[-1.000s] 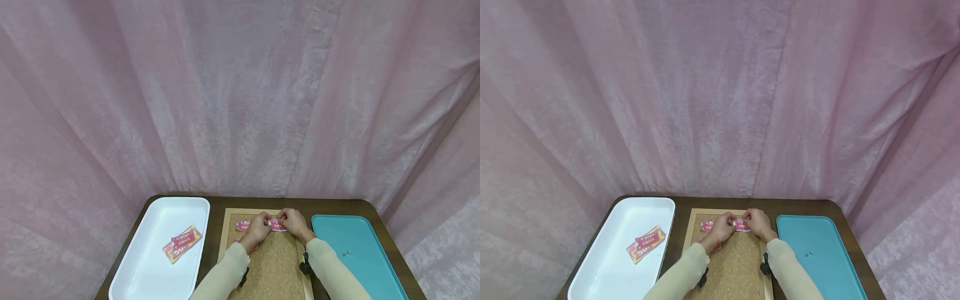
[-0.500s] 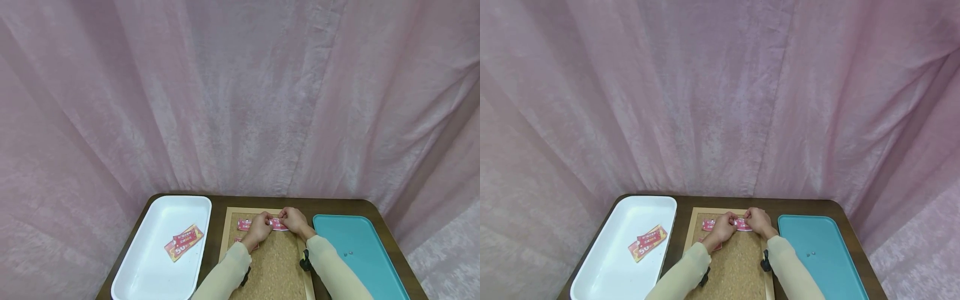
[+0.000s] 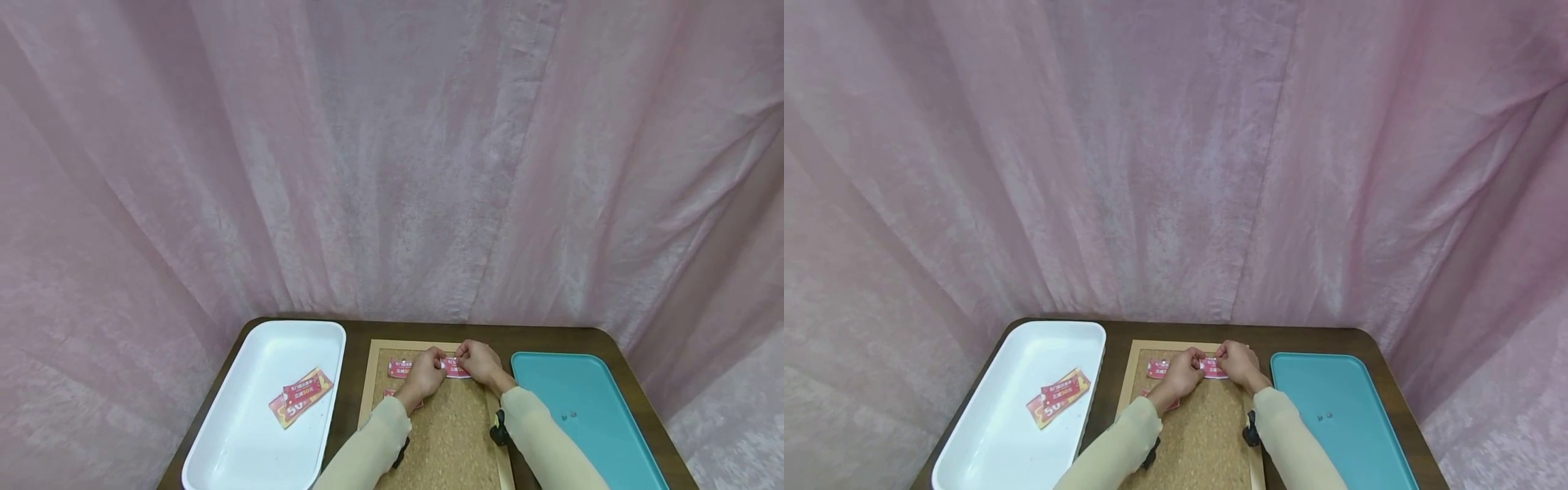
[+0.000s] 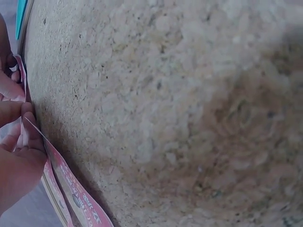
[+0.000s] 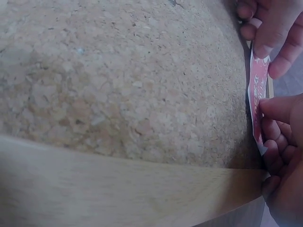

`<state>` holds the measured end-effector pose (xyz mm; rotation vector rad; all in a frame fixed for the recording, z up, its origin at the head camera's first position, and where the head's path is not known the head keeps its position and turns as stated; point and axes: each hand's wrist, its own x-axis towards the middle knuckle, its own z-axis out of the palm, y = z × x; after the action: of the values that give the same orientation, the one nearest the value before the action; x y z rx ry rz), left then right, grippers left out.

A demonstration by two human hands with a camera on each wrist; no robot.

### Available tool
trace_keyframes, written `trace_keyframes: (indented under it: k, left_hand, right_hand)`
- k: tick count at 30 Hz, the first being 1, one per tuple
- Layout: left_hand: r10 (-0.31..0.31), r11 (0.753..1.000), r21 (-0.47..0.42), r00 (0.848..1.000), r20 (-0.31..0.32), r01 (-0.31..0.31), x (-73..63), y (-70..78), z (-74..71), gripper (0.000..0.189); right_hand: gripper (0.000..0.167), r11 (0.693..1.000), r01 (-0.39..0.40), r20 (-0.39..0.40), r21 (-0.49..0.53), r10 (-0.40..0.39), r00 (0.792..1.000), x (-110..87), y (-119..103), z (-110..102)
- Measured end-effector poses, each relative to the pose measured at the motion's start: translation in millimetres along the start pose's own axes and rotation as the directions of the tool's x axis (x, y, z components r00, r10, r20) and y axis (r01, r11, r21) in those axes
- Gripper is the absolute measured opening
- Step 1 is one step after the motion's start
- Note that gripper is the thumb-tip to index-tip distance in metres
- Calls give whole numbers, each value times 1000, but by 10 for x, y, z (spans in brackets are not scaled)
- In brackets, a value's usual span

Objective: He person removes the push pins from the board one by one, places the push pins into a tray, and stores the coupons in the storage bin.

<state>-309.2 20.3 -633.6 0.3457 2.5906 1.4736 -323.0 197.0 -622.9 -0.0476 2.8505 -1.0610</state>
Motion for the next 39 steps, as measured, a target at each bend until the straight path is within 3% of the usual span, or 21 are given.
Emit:
trace_keyframes:
  k: [19,39]
  left_hand:
    - [-6,1000,1,1000,8,6,2,21,-9,32]
    - [-16,1000,9,1000,7,16,-30,17,11,32]
  right_hand:
    - [5,1000,13,-24,-6,-13,1000,42,0,4]
    - [11,998,15,7,-67,-14,1000,-10,-55,-19]
